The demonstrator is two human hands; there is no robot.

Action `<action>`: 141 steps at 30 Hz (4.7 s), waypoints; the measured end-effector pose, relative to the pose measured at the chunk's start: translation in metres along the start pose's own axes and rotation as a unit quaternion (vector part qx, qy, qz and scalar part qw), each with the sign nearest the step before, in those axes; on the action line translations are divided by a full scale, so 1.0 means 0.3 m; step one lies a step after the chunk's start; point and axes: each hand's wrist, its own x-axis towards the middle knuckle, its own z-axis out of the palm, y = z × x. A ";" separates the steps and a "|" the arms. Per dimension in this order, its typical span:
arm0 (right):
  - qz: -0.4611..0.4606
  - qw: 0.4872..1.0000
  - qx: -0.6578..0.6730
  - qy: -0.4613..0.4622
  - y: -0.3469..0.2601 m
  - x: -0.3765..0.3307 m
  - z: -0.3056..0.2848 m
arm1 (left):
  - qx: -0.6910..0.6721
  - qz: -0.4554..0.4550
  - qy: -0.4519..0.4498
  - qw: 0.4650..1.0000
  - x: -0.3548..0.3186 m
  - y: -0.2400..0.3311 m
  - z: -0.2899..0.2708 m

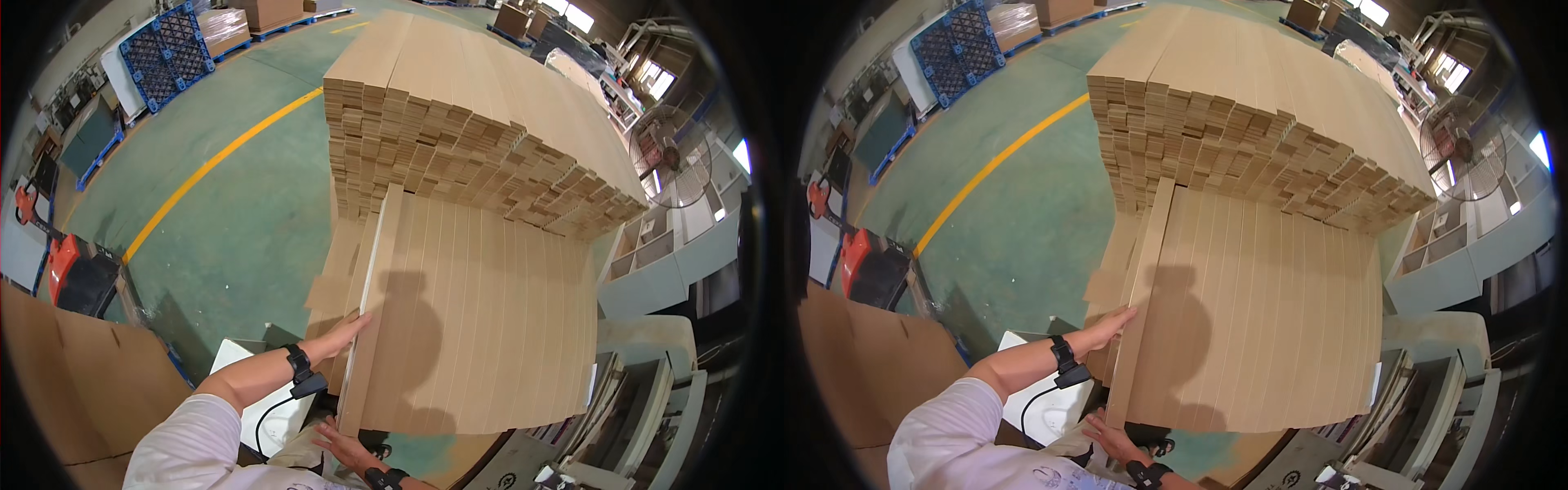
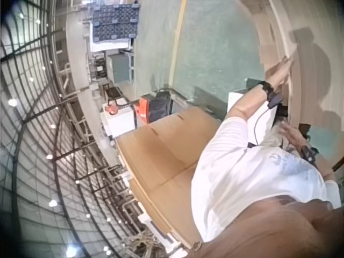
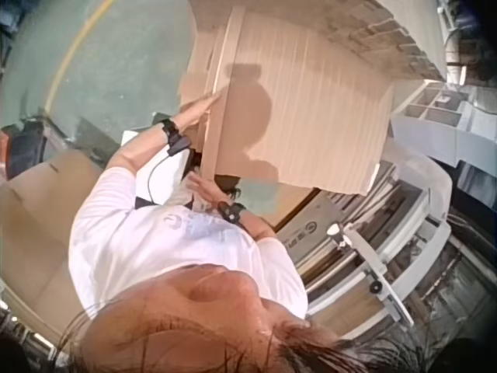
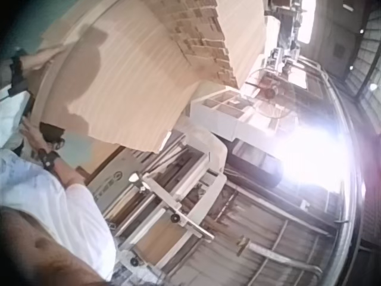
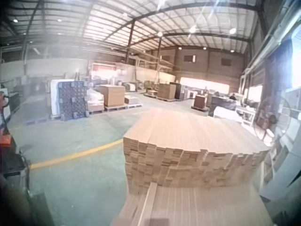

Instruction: Operating a woodworking machine to process and stack wooden panels.

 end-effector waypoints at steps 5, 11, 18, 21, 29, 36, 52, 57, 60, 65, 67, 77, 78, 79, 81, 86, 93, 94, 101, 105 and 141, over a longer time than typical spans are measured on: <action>-0.047 0.997 -0.066 0.005 -0.037 0.017 -0.064 | 0.016 0.032 0.032 0.999 0.047 0.046 0.029; -0.023 0.974 -0.224 -0.039 -0.028 0.017 -0.146 | 0.213 0.063 0.149 0.964 0.065 0.042 0.076; 0.131 0.795 -0.582 -0.105 -0.211 -0.167 -0.029 | 0.362 0.153 0.324 0.861 -0.031 0.063 0.151; 0.085 0.818 -0.560 -0.096 -0.344 -0.255 0.084 | 0.333 0.122 0.323 0.877 -0.065 0.045 0.109; -0.519 0.414 -0.697 0.272 -0.674 -0.154 0.020 | 0.207 0.229 0.385 0.870 -0.170 -0.226 -0.069; -0.424 0.278 -0.777 0.374 -0.630 -0.081 -0.064 | 0.195 0.112 0.349 0.910 -0.033 -0.373 -0.159; -0.527 0.378 -0.693 0.314 -0.707 -0.069 -0.057 | -0.080 0.119 0.118 0.983 0.514 -0.432 -0.414; -0.528 0.416 -0.656 0.343 -0.671 -0.220 -0.123 | -0.018 -0.031 0.017 0.999 0.376 -0.395 -0.395; -0.600 0.431 -0.508 0.444 -0.583 -0.399 -0.198 | 0.073 -0.033 0.075 0.994 0.234 -0.499 -0.358; -0.457 0.706 -0.317 0.438 -0.186 -0.811 -0.526 | 0.209 -0.146 0.084 0.963 -0.049 -0.598 -0.291; -0.348 0.729 -0.296 0.509 0.046 -0.898 -0.708 | 0.249 -0.170 0.040 0.953 -0.173 -0.538 -0.094; -0.325 0.499 0.393 0.700 1.969 -0.816 -1.377 | 0.487 -0.184 -0.271 0.810 -0.342 -0.558 1.012; -0.322 0.428 0.497 0.683 1.944 -0.840 -1.311 | 0.503 -0.166 -0.261 0.807 -0.354 -0.571 1.064; -0.312 0.398 0.527 0.683 1.928 -0.964 -1.215 | 0.513 -0.162 -0.264 0.800 -0.350 -0.581 1.122; -0.279 0.343 0.591 0.674 2.006 -0.921 -1.080 | 0.540 -0.157 -0.304 0.769 -0.324 -0.613 1.309; -0.301 0.273 0.735 0.543 2.179 -0.728 -0.850 | 0.601 -0.182 -0.416 0.657 -0.325 -0.909 1.906; -0.299 0.114 0.817 0.479 2.190 -0.599 -0.555 | 0.673 -0.114 -0.631 0.368 -0.989 -1.331 2.564; -0.297 0.112 0.825 0.467 2.198 -0.586 -0.545 | 0.654 -0.124 -0.676 0.317 -1.082 -1.405 2.613; -0.319 0.026 0.847 0.425 2.347 -0.676 -0.621 | 0.640 -0.161 -0.743 0.112 -1.603 -1.801 2.667; -0.284 0.092 0.856 0.422 2.575 -0.606 -0.672 | 0.610 -0.213 -0.760 0.072 -1.719 -2.114 2.610; -0.228 -0.121 0.901 0.348 5.235 -0.804 -0.415 | 0.562 -0.216 -0.794 -0.085 -4.077 -3.998 2.231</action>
